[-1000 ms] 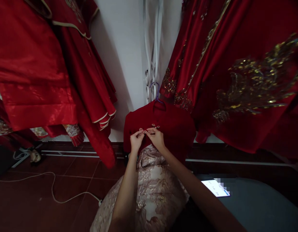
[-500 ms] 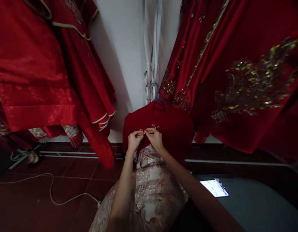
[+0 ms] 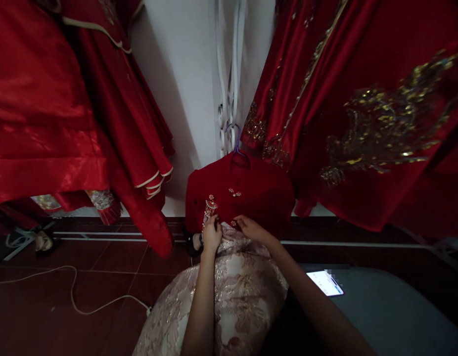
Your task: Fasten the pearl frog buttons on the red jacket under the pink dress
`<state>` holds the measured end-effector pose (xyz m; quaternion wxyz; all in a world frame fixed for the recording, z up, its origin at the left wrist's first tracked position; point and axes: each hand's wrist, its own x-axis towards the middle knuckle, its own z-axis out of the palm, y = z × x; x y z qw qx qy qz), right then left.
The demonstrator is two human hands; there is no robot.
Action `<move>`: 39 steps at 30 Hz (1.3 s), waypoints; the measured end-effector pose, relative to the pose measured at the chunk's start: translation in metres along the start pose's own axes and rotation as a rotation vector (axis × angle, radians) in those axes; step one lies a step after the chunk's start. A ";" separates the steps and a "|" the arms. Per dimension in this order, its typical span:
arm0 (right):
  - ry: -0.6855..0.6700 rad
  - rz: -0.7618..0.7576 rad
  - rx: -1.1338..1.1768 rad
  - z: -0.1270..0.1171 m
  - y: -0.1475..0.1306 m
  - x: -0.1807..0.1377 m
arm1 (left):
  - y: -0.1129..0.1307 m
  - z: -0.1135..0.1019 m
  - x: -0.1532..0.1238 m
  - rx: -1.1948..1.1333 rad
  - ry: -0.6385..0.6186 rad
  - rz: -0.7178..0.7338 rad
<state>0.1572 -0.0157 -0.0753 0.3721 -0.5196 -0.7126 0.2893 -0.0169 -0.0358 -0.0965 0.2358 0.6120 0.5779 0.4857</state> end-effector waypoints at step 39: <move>0.168 -0.074 -0.074 0.021 0.003 -0.020 | -0.015 0.025 0.023 -0.224 0.369 -0.211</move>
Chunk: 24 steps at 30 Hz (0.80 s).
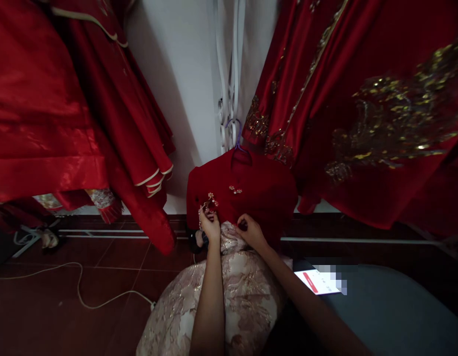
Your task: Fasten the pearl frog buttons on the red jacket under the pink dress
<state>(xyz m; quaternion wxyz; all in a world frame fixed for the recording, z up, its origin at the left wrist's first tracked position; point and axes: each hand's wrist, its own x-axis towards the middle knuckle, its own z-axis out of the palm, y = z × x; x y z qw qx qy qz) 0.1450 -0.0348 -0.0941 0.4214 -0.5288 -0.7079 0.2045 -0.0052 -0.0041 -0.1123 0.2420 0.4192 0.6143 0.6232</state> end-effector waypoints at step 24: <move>0.133 0.217 0.432 -0.055 -0.032 0.023 | 0.051 -0.036 -0.032 0.022 0.150 0.254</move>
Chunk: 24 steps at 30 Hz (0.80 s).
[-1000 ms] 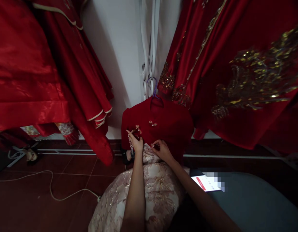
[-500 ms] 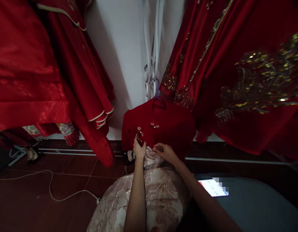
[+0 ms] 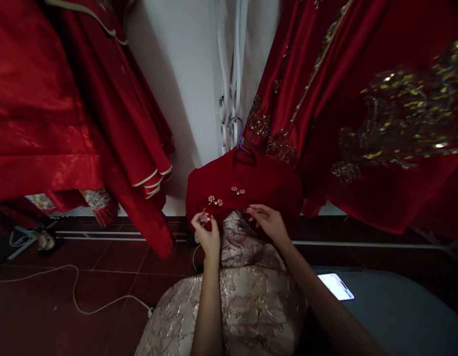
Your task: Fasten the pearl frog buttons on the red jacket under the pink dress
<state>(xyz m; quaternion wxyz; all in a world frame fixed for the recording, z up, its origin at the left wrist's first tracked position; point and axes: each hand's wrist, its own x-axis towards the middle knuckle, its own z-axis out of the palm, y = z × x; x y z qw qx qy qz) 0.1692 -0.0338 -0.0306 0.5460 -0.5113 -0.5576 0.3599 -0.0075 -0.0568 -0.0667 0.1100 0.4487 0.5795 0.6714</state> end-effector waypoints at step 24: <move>-0.173 -0.117 -0.094 0.030 0.004 -0.017 | -0.022 0.022 -0.011 -0.315 -0.355 -0.081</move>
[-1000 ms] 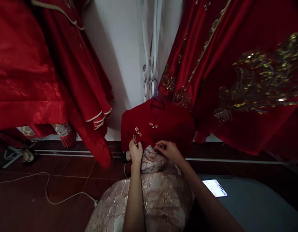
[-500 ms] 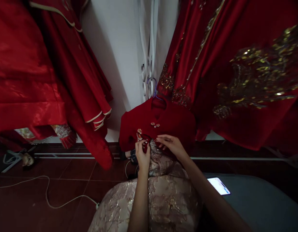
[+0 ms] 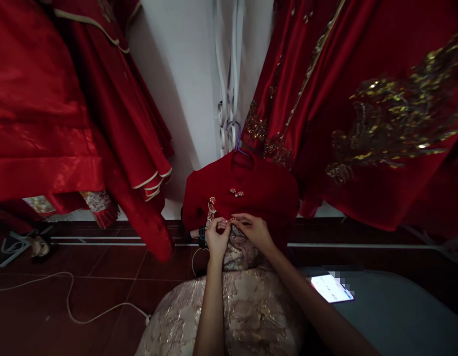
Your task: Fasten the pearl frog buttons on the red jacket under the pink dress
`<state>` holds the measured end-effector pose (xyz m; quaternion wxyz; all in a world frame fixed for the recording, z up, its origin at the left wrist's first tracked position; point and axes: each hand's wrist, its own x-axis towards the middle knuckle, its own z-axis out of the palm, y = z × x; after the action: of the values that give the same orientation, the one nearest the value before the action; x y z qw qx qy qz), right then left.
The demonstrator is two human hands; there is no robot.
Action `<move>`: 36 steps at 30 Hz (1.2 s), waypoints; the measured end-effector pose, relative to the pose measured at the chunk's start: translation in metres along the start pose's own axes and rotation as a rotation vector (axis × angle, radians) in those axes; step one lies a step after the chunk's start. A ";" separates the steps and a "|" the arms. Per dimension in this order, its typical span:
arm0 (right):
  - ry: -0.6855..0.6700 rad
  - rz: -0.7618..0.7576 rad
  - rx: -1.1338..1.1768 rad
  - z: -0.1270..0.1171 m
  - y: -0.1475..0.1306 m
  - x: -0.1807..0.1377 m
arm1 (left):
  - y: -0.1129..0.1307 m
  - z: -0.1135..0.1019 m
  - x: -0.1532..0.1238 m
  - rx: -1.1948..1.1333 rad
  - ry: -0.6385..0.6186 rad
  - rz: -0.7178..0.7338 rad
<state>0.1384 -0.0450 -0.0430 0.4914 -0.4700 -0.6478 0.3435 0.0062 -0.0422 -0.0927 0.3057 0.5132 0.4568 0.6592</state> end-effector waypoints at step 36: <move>0.254 -0.124 -0.082 0.023 0.041 -0.012 | -0.012 -0.009 0.001 0.122 -0.164 0.007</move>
<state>0.1285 -0.0431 -0.0899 0.5699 -0.4884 -0.6219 0.2235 -0.0030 -0.0393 -0.1037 0.3080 0.5848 0.4674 0.5871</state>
